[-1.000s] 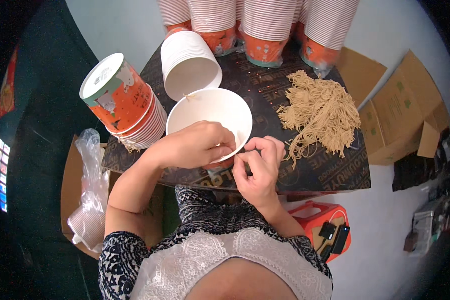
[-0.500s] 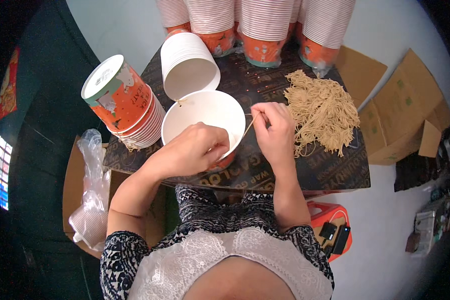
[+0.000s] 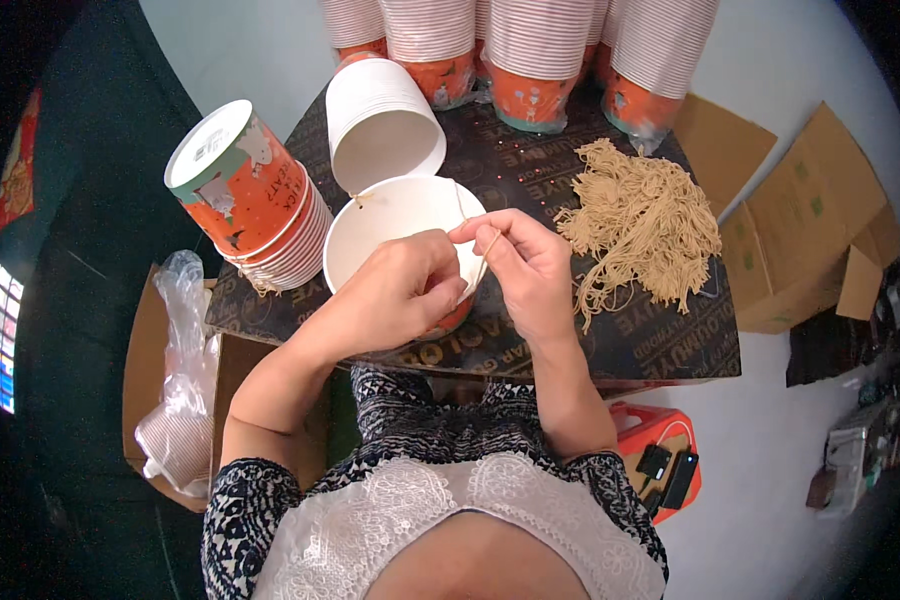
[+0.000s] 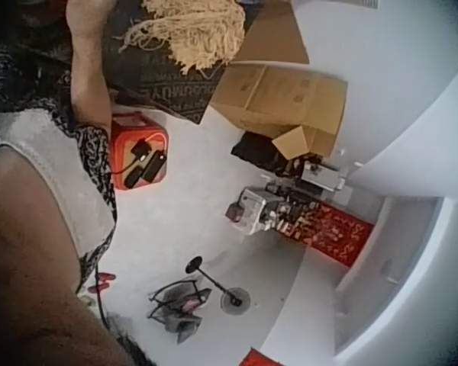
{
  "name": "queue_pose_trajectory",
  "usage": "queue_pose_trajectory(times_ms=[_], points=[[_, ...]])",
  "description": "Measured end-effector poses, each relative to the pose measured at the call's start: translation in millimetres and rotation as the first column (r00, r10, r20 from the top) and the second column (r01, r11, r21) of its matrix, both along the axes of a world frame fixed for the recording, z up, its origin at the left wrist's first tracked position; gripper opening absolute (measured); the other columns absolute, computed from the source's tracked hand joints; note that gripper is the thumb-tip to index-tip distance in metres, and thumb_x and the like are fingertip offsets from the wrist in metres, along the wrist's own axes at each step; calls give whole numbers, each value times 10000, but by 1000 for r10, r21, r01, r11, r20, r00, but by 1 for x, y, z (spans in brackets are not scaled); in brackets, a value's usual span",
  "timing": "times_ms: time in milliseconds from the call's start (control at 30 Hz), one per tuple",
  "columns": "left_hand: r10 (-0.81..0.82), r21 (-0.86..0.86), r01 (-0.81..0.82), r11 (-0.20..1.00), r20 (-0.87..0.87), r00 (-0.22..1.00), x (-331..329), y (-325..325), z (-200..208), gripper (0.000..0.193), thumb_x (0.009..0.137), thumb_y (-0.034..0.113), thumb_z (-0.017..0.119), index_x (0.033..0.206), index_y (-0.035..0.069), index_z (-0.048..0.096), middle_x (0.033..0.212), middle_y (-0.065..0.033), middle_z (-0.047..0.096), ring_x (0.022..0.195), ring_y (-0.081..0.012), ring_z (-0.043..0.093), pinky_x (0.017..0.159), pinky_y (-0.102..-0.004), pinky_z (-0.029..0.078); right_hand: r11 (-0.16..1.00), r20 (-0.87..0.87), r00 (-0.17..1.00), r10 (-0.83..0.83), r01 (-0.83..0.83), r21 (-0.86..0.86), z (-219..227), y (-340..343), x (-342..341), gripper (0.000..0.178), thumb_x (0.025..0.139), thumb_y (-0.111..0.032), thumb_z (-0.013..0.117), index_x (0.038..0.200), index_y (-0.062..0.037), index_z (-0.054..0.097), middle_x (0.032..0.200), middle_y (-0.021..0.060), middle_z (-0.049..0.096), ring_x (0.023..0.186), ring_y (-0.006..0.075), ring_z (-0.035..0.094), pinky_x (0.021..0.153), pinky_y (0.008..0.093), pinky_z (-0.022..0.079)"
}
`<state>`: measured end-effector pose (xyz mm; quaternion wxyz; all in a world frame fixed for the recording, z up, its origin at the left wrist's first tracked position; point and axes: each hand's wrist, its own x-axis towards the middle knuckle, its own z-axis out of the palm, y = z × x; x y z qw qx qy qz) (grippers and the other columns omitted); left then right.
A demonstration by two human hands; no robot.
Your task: Attaching twine handles to paper buckets by threading and knotting them through pre-punched holes.
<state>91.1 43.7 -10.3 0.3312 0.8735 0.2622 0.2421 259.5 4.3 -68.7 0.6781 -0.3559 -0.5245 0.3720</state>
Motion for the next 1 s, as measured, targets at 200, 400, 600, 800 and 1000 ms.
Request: queue_pose_trajectory(times_ms=[200,400,600,800,1000], points=[[0,-461,5,887,12,1000,1,2,6,155,817,9,587,677,-4,523,718,-45,588,658,-110,556,564,-279,434,998,43,998,-47,48,-39,2,-4,-3,174,981,-75,555,995,45,681,991,54,698,899,71,580,796,224,459],[25,-541,134,830,276,961,0,13,-12,154,801,-9,598,667,18,528,713,-62,622,586,-76,535,519,-215,401,988,102,987,-122,111,109,-2,-8,-10,145,929,18,571,989,64,694,1046,124,684,963,150,633,877,262,480],[19,-707,116,697,180,983,1,16,4,117,862,8,640,753,-23,612,741,-85,654,609,-93,559,545,-232,429,989,90,988,-127,119,89,-1,-9,-6,161,921,35,574,1011,70,704,1061,129,688,987,165,641,867,266,493],[9,-696,125,707,186,982,-1,18,0,63,866,1,674,861,-52,640,758,-61,640,628,-97,569,569,-229,451,988,108,986,-123,112,107,0,-8,-5,196,919,37,577,1058,73,711,1082,135,689,1009,171,642,883,263,495],[-14,-685,104,721,136,991,2,17,1,62,843,-11,689,870,-40,641,754,-43,627,632,-92,568,569,-227,452,987,183,971,-150,136,87,4,-8,-4,197,915,43,582,1061,71,712,1082,128,692,980,167,653,856,257,507]])
